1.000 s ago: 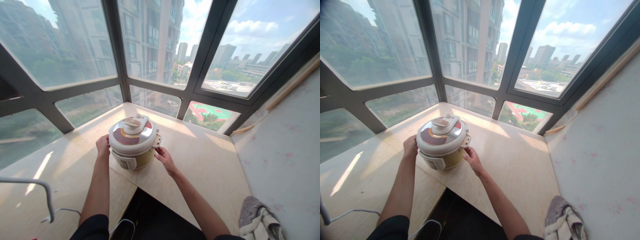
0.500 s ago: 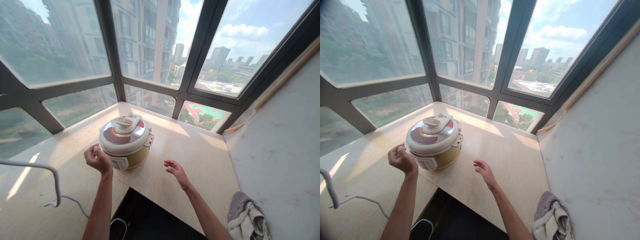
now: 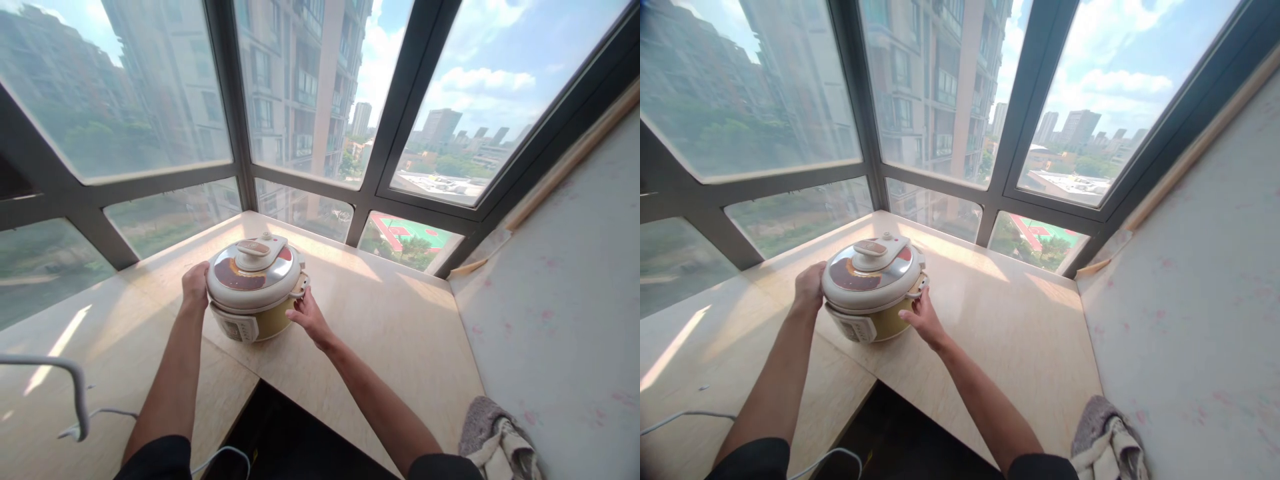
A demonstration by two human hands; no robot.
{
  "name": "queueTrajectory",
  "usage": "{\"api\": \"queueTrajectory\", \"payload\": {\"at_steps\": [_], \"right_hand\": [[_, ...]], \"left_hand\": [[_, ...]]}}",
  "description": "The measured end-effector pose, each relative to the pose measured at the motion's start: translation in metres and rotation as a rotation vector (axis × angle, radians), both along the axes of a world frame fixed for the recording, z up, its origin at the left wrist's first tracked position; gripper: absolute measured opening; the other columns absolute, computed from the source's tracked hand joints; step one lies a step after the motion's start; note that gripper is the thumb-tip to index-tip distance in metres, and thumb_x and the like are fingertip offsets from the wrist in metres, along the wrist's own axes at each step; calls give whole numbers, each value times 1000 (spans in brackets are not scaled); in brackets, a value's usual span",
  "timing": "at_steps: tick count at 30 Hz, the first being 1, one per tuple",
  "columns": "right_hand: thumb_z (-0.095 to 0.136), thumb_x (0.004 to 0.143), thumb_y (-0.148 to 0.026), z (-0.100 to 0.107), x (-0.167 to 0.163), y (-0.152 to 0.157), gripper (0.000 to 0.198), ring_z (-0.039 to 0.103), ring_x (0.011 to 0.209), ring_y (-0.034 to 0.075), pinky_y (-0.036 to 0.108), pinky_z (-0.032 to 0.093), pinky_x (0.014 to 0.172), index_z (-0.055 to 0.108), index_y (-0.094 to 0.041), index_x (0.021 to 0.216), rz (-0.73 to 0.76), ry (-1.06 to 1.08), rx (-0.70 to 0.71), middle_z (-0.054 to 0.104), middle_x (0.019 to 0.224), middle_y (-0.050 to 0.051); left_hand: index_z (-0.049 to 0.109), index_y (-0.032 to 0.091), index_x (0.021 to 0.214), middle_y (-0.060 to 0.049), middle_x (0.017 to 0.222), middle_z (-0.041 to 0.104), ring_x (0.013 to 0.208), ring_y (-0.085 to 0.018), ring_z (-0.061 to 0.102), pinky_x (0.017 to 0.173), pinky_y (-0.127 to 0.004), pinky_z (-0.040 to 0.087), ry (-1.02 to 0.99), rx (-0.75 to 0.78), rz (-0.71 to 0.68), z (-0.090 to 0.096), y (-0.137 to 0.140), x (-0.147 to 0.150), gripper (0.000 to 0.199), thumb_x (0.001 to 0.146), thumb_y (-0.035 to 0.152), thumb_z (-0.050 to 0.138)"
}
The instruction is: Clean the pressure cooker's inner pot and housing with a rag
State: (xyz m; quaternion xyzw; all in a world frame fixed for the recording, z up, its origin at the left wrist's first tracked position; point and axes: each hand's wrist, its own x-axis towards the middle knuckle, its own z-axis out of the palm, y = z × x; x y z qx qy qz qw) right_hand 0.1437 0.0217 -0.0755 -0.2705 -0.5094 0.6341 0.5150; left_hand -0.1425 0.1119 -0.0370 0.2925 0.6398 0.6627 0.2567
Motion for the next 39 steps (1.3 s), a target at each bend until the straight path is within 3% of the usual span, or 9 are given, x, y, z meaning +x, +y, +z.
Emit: {"api": "queueTrajectory", "payload": {"at_steps": [8,16,20,24,25,27,30,34,39], "right_hand": [[88,67,-36,2,-16,18,115,35,152,26,49,20,127,23,-29,162,49,-49,-49,40,163,6],[89,64,-45,-16,-16,40,125,32,154,29,51,23,126,16,-29,164,82,-106,-113,31,168,9],[92,61,-43,-43,5,20,108,48,143,34,60,35,118,41,-28,155,38,-140,-190,47,157,16],[89,64,-54,-74,47,-21,69,67,117,31,58,45,108,69,-21,121,-63,-197,-245,73,123,16],[86,67,-59,-80,62,-33,62,70,111,31,57,47,105,71,-21,113,-113,-219,-272,76,117,15],[80,70,-67,-91,92,-57,59,73,101,29,53,52,97,73,-19,105,-251,-250,-324,78,109,14],[74,71,-74,-103,141,-91,62,73,91,27,46,56,86,75,-18,96,-485,-314,-362,79,99,14],[70,66,-81,-115,199,-130,67,72,80,27,42,57,74,74,-18,84,-790,-411,-383,78,86,14],[68,68,-80,-130,240,-170,64,73,79,29,42,59,78,73,-18,80,-1058,-488,-353,76,80,12]], "left_hand": [[50,18,64,6,59,42,60,-11,38,57,-28,37,-150,10,48,5,12,-14,17,75,13,61],[57,14,70,3,68,52,68,-12,46,69,-29,44,-94,-10,117,15,12,-21,10,77,9,62],[59,13,86,-1,86,58,85,-16,56,86,-33,48,-8,65,287,20,-10,-7,12,77,5,56],[62,16,92,-7,102,65,107,-21,61,95,-35,48,232,298,441,5,-49,40,23,76,8,46],[62,17,89,-7,98,66,104,-22,62,94,-38,49,303,369,412,-4,-59,56,21,77,10,47],[62,19,83,-5,86,65,91,-23,65,91,-41,52,358,432,228,-26,-78,94,13,80,17,49],[64,21,83,-7,86,68,89,-24,66,88,-41,54,342,320,-217,-66,-103,155,16,88,25,49],[69,21,84,-7,82,74,78,-23,71,75,-37,57,349,216,-600,-118,-130,226,18,86,24,51],[72,20,84,-8,80,76,74,-24,73,69,-38,58,393,126,-879,-167,-161,282,20,82,21,52]]}}
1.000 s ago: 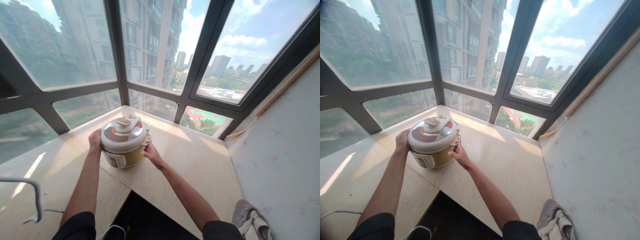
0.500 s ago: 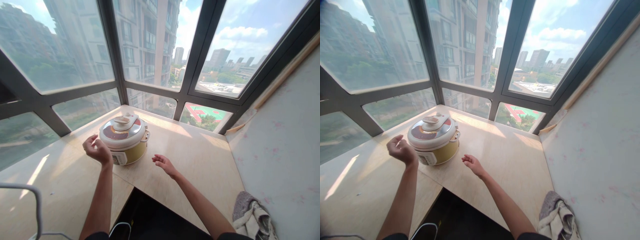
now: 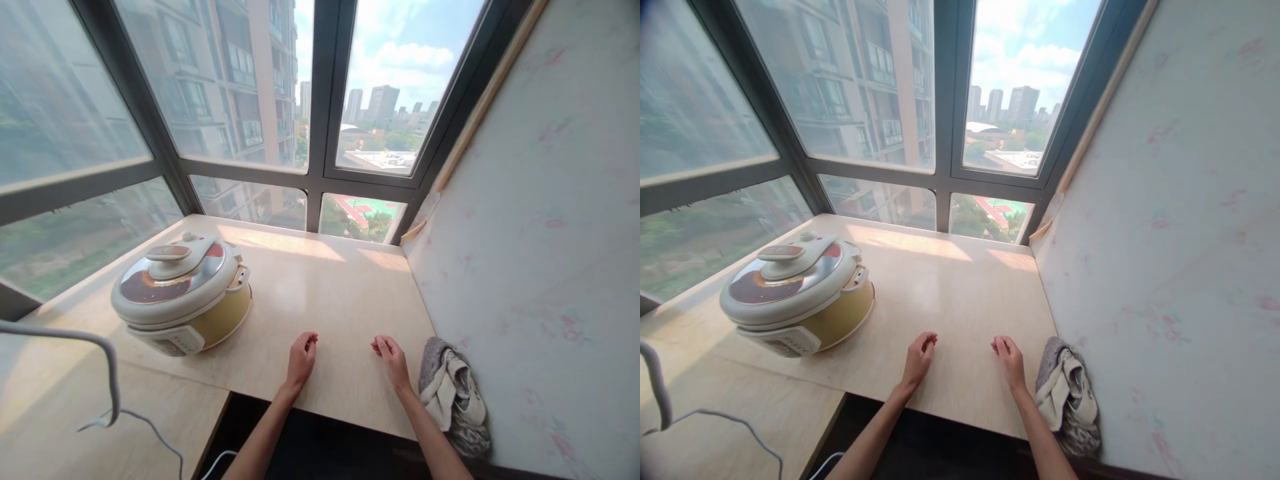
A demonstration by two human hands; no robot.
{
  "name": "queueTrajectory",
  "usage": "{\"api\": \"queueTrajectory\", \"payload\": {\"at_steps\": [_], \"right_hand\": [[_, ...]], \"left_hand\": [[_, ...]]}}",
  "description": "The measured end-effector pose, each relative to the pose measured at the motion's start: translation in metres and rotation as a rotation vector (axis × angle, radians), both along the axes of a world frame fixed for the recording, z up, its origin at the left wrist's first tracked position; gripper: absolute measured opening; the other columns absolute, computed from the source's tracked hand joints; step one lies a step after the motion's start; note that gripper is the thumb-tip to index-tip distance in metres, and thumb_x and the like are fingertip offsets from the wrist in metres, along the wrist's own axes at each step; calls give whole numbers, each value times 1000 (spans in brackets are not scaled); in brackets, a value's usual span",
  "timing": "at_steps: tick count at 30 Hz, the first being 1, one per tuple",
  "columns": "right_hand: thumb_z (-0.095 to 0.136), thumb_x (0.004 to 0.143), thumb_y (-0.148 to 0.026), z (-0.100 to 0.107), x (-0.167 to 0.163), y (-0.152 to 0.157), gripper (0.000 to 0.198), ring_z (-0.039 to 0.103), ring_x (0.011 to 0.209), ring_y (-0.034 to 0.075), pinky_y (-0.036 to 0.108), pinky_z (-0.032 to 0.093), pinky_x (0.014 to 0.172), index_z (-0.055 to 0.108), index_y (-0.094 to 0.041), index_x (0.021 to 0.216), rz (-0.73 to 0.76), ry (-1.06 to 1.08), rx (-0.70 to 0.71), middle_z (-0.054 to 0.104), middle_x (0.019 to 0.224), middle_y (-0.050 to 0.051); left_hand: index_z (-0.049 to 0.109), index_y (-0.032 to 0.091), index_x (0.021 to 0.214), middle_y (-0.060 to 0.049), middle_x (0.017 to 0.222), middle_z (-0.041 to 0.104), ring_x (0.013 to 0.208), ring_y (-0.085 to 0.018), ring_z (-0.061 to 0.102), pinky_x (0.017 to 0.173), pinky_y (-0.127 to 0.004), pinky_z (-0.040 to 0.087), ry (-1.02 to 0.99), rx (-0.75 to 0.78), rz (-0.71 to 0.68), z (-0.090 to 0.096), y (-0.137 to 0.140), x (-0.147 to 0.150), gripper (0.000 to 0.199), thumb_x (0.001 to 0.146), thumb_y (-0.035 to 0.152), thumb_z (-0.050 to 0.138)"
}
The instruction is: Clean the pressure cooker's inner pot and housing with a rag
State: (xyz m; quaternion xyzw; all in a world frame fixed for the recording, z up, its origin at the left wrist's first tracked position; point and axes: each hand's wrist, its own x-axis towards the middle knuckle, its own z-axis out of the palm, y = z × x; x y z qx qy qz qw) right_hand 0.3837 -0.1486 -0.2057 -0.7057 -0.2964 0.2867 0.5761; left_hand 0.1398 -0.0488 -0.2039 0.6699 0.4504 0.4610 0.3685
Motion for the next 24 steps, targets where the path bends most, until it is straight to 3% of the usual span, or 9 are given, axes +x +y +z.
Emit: {"api": "queueTrajectory", "payload": {"at_steps": [3,7,24], "right_hand": [[65,74,-75,-9,6,-12,59,73,83,30,41,58,81,73,-18,84,-15,-64,-8,77,82,12],[58,83,-67,-16,4,-12,51,73,86,30,39,56,80,72,-19,87,9,-175,-46,77,86,12],[54,88,-60,-16,2,-11,44,72,87,30,37,53,80,72,-20,90,39,-267,-93,78,90,11]], "left_hand": [[73,21,97,-10,88,77,83,-26,74,80,-44,58,138,-3,-41,-16,-11,15,24,83,19,53],[74,22,92,-10,93,78,89,-28,72,84,-47,55,288,44,-65,-22,-15,20,22,88,21,52],[72,21,90,-9,91,77,88,-25,70,83,-43,53,278,42,-66,-23,-17,17,21,90,20,51]]}}
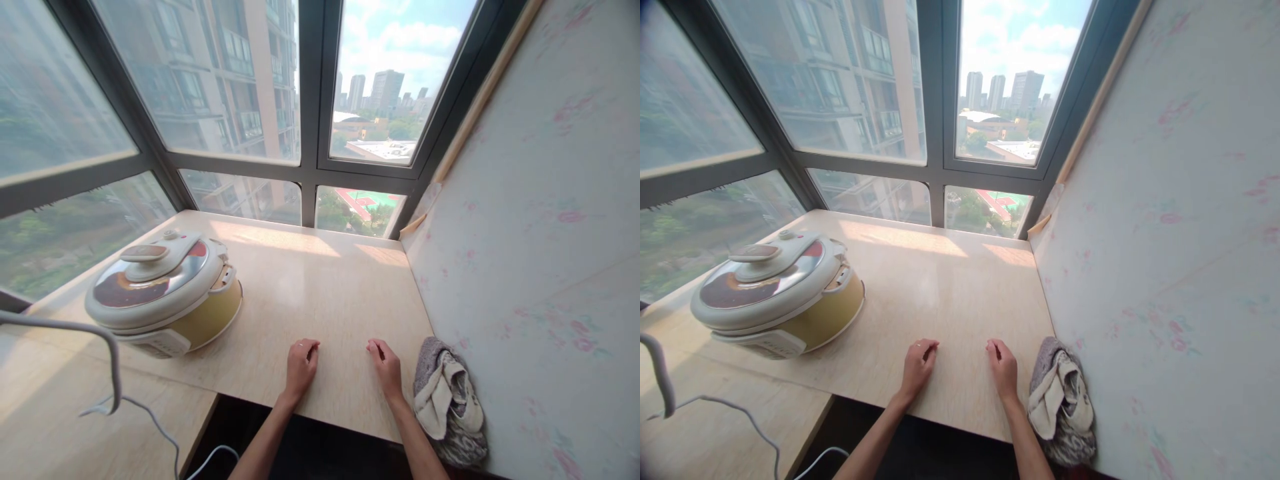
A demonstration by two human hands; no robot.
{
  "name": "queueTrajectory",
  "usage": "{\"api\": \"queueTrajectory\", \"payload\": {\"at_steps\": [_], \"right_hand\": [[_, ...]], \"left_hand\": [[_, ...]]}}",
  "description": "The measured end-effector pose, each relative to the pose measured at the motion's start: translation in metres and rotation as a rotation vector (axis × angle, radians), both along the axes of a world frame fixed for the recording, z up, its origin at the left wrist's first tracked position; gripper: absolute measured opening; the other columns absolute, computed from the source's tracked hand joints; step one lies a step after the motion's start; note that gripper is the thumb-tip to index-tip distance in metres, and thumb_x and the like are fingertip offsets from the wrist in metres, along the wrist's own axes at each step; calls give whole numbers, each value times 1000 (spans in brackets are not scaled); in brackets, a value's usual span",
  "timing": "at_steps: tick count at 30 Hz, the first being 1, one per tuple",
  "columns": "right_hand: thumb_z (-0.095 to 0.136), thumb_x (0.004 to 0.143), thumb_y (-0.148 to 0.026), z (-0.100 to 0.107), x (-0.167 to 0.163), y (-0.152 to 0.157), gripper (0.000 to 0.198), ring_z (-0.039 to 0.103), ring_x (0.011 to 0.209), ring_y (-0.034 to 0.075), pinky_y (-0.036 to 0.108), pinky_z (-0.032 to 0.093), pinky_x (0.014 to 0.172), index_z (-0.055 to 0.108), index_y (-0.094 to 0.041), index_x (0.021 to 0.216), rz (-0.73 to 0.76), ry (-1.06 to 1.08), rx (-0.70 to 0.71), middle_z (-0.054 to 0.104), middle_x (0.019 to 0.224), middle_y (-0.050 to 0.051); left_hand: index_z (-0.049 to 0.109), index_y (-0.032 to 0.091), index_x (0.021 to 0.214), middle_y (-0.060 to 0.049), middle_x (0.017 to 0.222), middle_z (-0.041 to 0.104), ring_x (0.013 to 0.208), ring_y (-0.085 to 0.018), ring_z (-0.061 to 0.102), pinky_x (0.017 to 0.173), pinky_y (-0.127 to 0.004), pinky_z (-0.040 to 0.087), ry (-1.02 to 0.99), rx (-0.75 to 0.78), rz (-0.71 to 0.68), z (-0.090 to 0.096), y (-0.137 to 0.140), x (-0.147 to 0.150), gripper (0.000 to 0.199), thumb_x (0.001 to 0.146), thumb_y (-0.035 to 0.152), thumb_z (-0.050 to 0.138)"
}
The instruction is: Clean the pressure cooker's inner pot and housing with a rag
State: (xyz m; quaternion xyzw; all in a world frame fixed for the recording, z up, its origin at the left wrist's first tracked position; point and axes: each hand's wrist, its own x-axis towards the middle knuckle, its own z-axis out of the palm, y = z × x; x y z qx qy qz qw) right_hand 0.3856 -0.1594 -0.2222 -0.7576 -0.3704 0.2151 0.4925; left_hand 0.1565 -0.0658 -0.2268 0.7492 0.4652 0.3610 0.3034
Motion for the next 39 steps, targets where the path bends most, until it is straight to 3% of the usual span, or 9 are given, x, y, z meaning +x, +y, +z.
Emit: {"api": "queueTrajectory", "payload": {"at_steps": [22,28,30,32,36,39], "right_hand": [[53,82,-64,-1,0,0,50,72,91,31,39,52,83,72,-19,91,-30,-17,-49,78,92,13],[55,74,-68,3,-2,2,53,71,95,35,42,51,85,72,-20,87,-90,23,-119,79,92,13],[56,73,-70,3,-2,4,54,71,95,34,43,51,87,72,-20,86,-77,51,-132,79,92,12],[58,72,-71,5,-5,8,56,71,91,32,42,53,86,73,-19,86,-42,97,-117,78,92,12],[65,68,-72,17,-26,29,58,69,76,26,37,56,72,73,-17,85,49,215,-62,77,86,11],[69,68,-72,35,-56,61,58,67,72,23,35,56,67,73,-16,84,162,256,-7,76,83,11]], "left_hand": [[72,18,92,-9,91,76,89,-25,68,83,-42,51,-42,-10,-39,-3,-2,-3,23,88,10,51],[72,19,88,-5,87,77,84,-20,71,78,-33,55,-86,30,-89,-1,-4,-17,28,79,1,54],[72,20,85,-4,85,76,82,-18,71,76,-30,56,-135,102,-109,7,-2,-34,28,78,-1,54],[71,20,84,-6,84,74,82,-18,70,74,-29,56,-198,267,-74,23,2,-61,27,81,1,53],[71,22,89,-5,83,71,77,-17,66,70,-29,54,-186,683,162,77,22,-136,26,82,0,57],[72,21,88,-6,86,72,79,-18,67,75,-32,54,-193,880,408,116,45,-197,23,82,2,60]]}}
